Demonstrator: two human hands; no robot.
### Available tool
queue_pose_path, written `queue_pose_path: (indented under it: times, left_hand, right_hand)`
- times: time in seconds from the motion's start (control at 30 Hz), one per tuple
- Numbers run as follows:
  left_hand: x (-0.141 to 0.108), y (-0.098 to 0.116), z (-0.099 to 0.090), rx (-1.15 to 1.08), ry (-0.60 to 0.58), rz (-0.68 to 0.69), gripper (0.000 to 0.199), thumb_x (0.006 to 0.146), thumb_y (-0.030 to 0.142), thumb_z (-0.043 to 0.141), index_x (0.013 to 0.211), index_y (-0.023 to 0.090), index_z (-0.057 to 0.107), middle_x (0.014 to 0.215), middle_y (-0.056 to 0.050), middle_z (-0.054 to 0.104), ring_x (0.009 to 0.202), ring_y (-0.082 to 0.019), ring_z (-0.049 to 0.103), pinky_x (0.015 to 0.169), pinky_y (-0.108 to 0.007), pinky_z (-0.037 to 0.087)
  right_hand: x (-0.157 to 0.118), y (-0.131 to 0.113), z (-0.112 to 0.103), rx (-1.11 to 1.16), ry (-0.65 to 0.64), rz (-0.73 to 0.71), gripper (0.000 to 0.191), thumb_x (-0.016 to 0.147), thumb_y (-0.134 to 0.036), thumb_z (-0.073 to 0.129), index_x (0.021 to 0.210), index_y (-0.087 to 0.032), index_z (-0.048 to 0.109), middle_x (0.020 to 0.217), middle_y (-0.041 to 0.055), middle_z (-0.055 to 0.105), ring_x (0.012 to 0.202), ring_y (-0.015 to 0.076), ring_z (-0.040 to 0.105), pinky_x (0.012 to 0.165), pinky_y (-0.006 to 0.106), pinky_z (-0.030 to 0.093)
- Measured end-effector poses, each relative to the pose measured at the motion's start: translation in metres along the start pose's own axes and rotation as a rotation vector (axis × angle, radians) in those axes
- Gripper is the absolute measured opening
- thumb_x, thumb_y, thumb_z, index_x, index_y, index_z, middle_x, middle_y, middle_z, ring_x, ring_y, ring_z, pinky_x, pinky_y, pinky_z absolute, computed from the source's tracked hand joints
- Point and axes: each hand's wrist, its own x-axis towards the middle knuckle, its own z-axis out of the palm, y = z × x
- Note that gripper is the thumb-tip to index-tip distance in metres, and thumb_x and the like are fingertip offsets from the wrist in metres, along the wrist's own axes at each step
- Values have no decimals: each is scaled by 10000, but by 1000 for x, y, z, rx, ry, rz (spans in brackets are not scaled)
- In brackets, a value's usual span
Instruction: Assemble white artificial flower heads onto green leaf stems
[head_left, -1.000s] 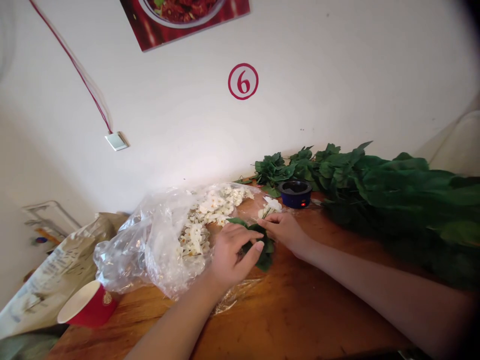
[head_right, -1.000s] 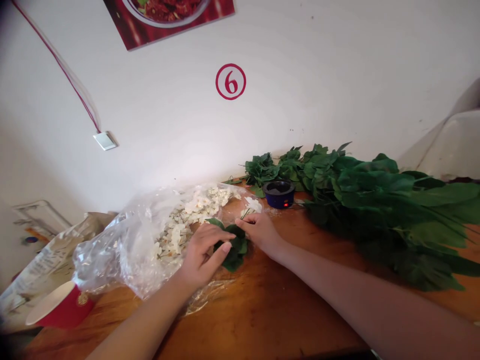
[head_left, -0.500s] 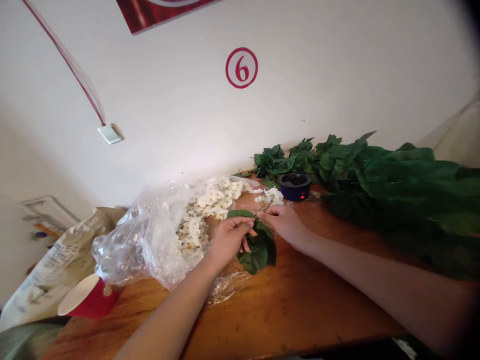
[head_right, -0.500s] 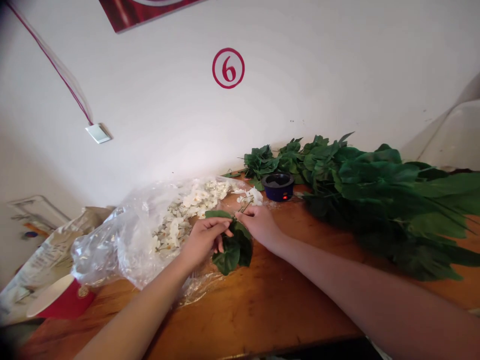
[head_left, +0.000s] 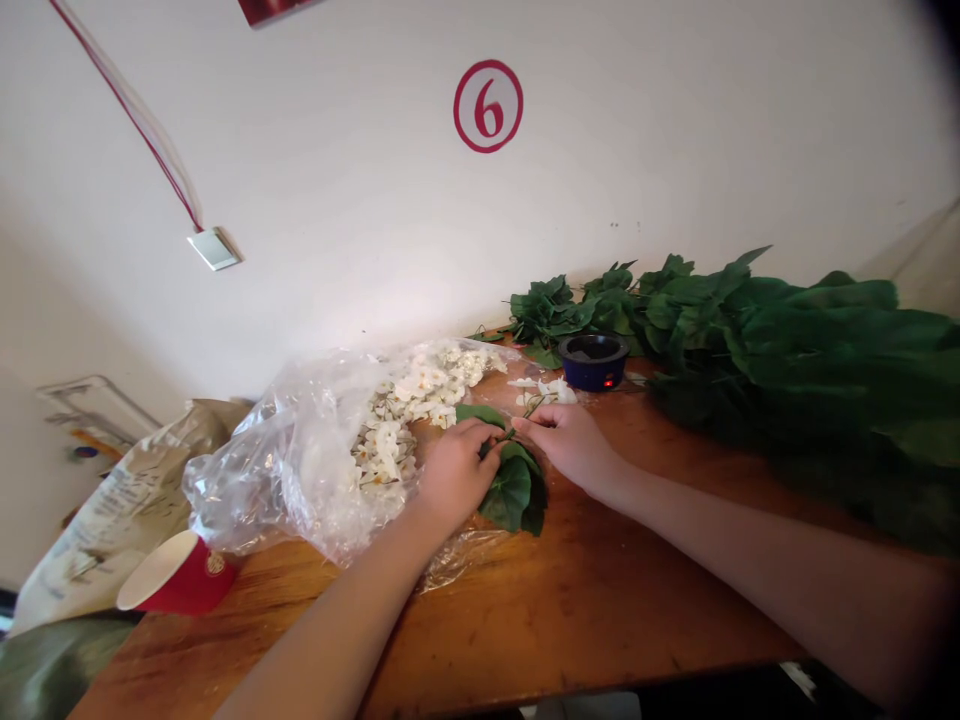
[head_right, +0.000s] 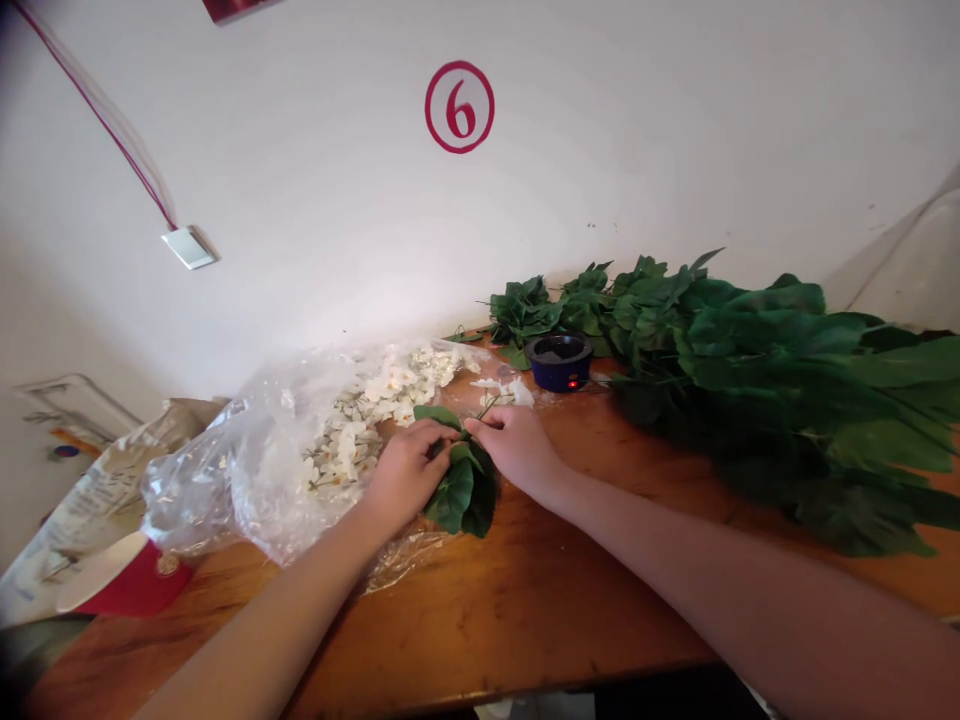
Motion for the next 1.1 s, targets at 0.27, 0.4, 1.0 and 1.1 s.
queue_pose_path:
  times: [0.27,0.4,1.0,1.1]
  left_hand:
    - [1,1,3,-197,-49,-34,307,771,71,518,957,231,702,966,-52,658,934,-215,574,884,-322,415]
    - [1,-2,6,-332,-32,-116,194,804,116,491,887,195,647,876,-40,642,819,-175,575,765,-285,448]
    - [-10,-14,18,12,-163,-23,169,863,191,435,886,184,602,701,7,583,627,-128,513,572,-232,355]
    - [-11,-16,19,15,-164,-5,110,839,215,487,820,175,588,678,11,557,604,-118,476,552,-229,329]
  right_hand:
    - [-3,0,0,-23,-9,-38,315,783,-396,592,553,-185,549,531,-19,455,552,130,408,515,267,290]
    - [-4,-1,2,28,-13,2,341,776,-427,588,541,-188,524,512,-21,479,521,127,422,501,262,302]
    - [-17,-19,-10,-613,-79,-208,441,857,-421,462,501,-184,357,456,-20,402,469,112,384,479,282,172]
    - [-17,-25,-9,-590,-50,-295,455,888,-441,430,513,-187,397,482,-14,436,495,119,413,496,275,210]
